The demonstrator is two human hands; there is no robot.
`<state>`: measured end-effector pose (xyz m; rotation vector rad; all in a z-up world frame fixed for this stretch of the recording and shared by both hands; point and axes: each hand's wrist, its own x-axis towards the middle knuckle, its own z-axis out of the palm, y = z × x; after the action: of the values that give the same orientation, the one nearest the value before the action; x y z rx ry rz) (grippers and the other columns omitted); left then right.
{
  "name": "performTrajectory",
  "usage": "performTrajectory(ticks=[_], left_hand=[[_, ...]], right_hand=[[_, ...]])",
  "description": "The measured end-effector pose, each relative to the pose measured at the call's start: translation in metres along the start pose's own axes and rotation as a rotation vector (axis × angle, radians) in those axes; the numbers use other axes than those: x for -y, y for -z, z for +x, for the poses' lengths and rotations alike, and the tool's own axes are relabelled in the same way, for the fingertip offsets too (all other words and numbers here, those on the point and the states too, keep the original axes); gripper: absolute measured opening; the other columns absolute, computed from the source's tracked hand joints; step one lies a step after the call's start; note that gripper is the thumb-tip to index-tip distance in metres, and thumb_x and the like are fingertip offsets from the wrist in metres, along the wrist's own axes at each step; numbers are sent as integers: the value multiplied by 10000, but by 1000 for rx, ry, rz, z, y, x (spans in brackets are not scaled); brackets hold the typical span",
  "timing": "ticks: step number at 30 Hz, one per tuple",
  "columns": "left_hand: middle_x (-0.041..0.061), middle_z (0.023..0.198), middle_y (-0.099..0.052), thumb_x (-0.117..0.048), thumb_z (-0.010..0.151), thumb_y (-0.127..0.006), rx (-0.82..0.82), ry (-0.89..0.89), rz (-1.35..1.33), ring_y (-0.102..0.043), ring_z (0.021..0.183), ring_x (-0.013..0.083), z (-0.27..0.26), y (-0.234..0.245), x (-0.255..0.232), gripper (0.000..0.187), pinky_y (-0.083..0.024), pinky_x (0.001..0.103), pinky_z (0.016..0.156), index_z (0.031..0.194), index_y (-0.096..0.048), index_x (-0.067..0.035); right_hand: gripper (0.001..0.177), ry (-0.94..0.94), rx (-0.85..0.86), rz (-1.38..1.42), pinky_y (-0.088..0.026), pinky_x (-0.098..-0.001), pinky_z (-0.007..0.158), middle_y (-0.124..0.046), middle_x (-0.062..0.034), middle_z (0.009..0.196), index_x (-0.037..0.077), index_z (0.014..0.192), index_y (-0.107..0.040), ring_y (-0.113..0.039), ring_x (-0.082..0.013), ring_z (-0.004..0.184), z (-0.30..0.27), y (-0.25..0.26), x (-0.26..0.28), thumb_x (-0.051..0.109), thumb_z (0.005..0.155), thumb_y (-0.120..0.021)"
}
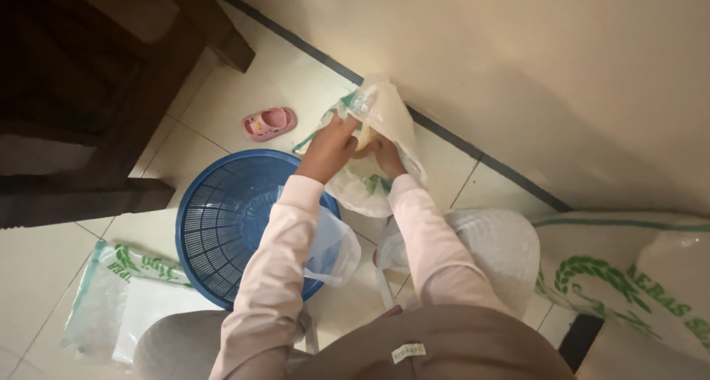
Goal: The person scoops rice from a large sack into small plastic bags using a yellow cup. They sit on the floor, open each bag, fill it with rice, and place the filled bags on the floor.
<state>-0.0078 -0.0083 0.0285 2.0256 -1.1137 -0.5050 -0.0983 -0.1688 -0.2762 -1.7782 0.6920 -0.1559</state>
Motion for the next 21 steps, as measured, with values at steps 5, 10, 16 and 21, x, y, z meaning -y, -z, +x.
performTrajectory(ticks=[5, 10, 16, 21], left_hand=[[245, 1418, -520, 71, 788, -559, -107, -141, 18, -586, 1172, 466, 7, 8, -16, 754, -510, 466, 936, 1492, -489, -191], [230, 1543, -416, 134, 799, -535, -124, -149, -14, -596, 1230, 424, 5, 21, -21, 632, -523, 427, 1005, 1375, -563, -124], [217, 1578, -365, 145, 737, -620, -198, -290, 74, -451, 1409, 462, -9, 24, -30, 599, -450, 446, 1127, 1290, -632, -87], [225, 1634, -266, 103, 768, -655, -213, -232, 120, -415, 1404, 468, -29, 31, -50, 641, -416, 489, 1139, 1359, -636, -143]], right_hand=[[269, -7, 63, 194, -477, -321, 789, -687, -51, 944, 34, 1021, -665, -602, -175, 855, -10, 8, 3, 275, 995, -549], [241, -241, 3, 346, -453, -267, 654, -615, 20, 840, 107, 890, -648, -545, -102, 727, -45, 8, 1, 306, 964, -534], [196, -163, -60, 430, -396, -249, 610, -600, 60, 830, 127, 900, -658, -496, -79, 703, -56, 30, 14, 276, 966, -551], [203, -35, -112, 454, -372, -236, 600, -571, 66, 816, 129, 870, -644, -474, -56, 703, -75, 66, 29, 247, 991, -531]])
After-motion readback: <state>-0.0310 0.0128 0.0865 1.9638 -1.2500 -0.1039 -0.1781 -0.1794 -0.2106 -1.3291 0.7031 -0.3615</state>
